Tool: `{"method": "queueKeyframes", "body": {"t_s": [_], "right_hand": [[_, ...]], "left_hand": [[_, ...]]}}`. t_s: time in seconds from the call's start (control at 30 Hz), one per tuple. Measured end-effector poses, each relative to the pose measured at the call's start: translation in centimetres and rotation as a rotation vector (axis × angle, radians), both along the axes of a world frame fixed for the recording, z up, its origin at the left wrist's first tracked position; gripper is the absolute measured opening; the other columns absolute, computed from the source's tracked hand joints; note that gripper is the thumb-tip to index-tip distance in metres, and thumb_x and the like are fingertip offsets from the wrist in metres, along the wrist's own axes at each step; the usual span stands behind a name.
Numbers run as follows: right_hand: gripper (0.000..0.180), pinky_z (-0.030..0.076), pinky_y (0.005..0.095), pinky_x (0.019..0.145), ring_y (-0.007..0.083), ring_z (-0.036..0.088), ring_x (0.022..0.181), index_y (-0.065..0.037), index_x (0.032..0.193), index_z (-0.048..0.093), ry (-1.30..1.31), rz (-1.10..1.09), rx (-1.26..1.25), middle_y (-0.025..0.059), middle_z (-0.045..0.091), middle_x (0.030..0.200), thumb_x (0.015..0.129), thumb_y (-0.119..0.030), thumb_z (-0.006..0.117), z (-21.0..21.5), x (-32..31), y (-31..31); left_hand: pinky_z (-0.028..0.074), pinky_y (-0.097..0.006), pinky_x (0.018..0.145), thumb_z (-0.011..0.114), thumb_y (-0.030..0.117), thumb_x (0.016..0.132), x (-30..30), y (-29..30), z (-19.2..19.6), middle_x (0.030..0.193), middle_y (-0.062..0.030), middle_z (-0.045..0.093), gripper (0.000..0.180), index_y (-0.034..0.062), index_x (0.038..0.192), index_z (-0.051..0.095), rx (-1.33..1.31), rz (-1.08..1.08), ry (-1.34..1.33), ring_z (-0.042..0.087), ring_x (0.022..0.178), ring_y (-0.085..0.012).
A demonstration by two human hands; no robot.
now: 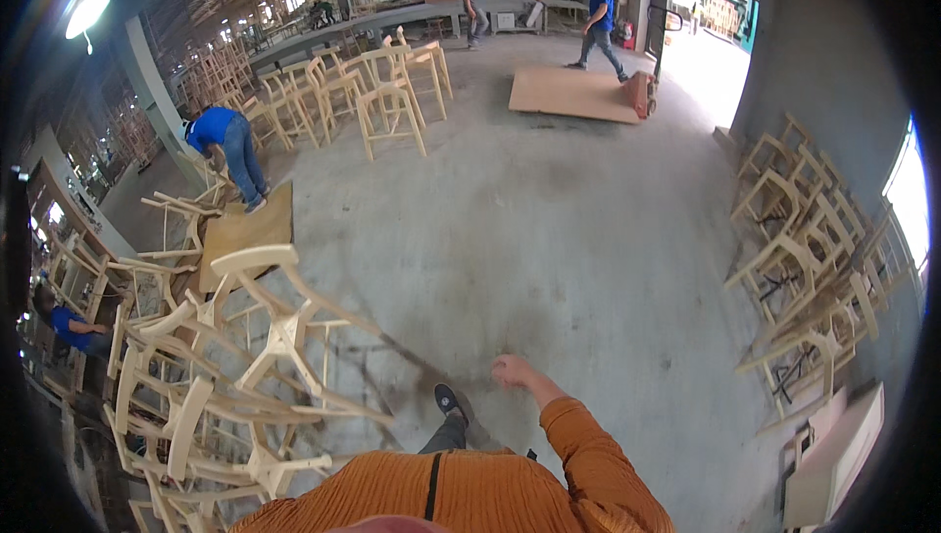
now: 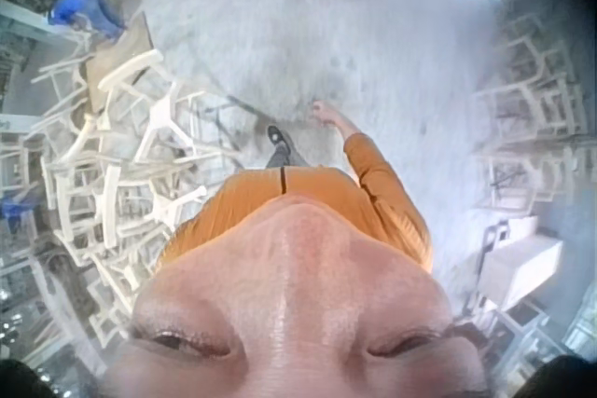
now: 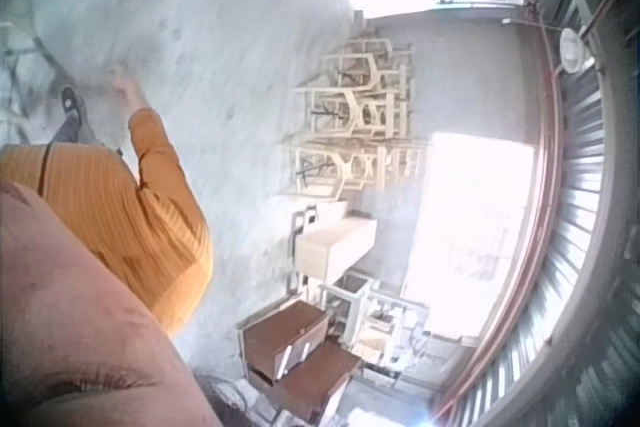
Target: The person stacks unfinished wooden chair frames on a pallet and moves the stack using a pallet jack. They then unstack the chairs and place them on the floor.
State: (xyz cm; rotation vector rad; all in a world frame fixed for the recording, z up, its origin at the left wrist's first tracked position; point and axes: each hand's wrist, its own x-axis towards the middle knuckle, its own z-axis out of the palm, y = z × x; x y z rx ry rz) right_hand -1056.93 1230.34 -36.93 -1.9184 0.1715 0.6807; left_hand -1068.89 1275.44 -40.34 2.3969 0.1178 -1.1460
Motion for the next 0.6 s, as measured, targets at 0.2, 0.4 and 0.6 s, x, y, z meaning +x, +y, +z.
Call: {"method": "queueKeyframes", "body": {"t_s": [0.2, 0.4, 0.6], "right_hand": [[0.038, 0.05, 0.0318, 0.063, 0.0187, 0.062, 0.068, -0.002, 0.115, 0.056, -0.278, -0.282, -0.266, 0.0128, 0.064, 0.088, 0.081, -0.02, 0.058, -1.1, 13.8, -9.0], [0.015, 0.048, 0.0353, 0.045, 0.0231, 0.06, 0.053, -0.002, 0.074, 0.059, 0.004, -0.441, -0.388, 0.0097, 0.06, 0.064, 0.08, -0.015, 0.056, -8.6, 11.3, -15.4], [0.018, 0.051, 0.037, 0.063, 0.0237, 0.064, 0.067, -0.006, 0.068, 0.065, 0.587, -0.662, -0.137, 0.0108, 0.065, 0.071, 0.074, -0.022, 0.058, -11.3, 11.7, -10.5]], "left_hand": [[0.048, -0.041, 0.08, 0.056, 0.031, 0.078, 17.7, -1.2, -2.1, 0.094, -0.0199, 0.065, 0.032, 0.0039, 0.091, 0.068, -0.014, -0.22, 0.037, 0.062, 0.093, -0.0345], [0.049, -0.043, 0.079, 0.053, 0.028, 0.078, 40.6, -6.6, -0.1, 0.092, -0.0217, 0.065, 0.031, 0.0032, 0.088, 0.068, -0.177, -0.586, -0.225, 0.061, 0.093, -0.0365], [0.05, -0.041, 0.075, 0.051, 0.024, 0.078, 57.6, -13.0, 1.7, 0.086, -0.0188, 0.066, 0.028, 0.0043, 0.092, 0.066, -0.156, -0.186, -0.2, 0.063, 0.082, -0.0357]]}}
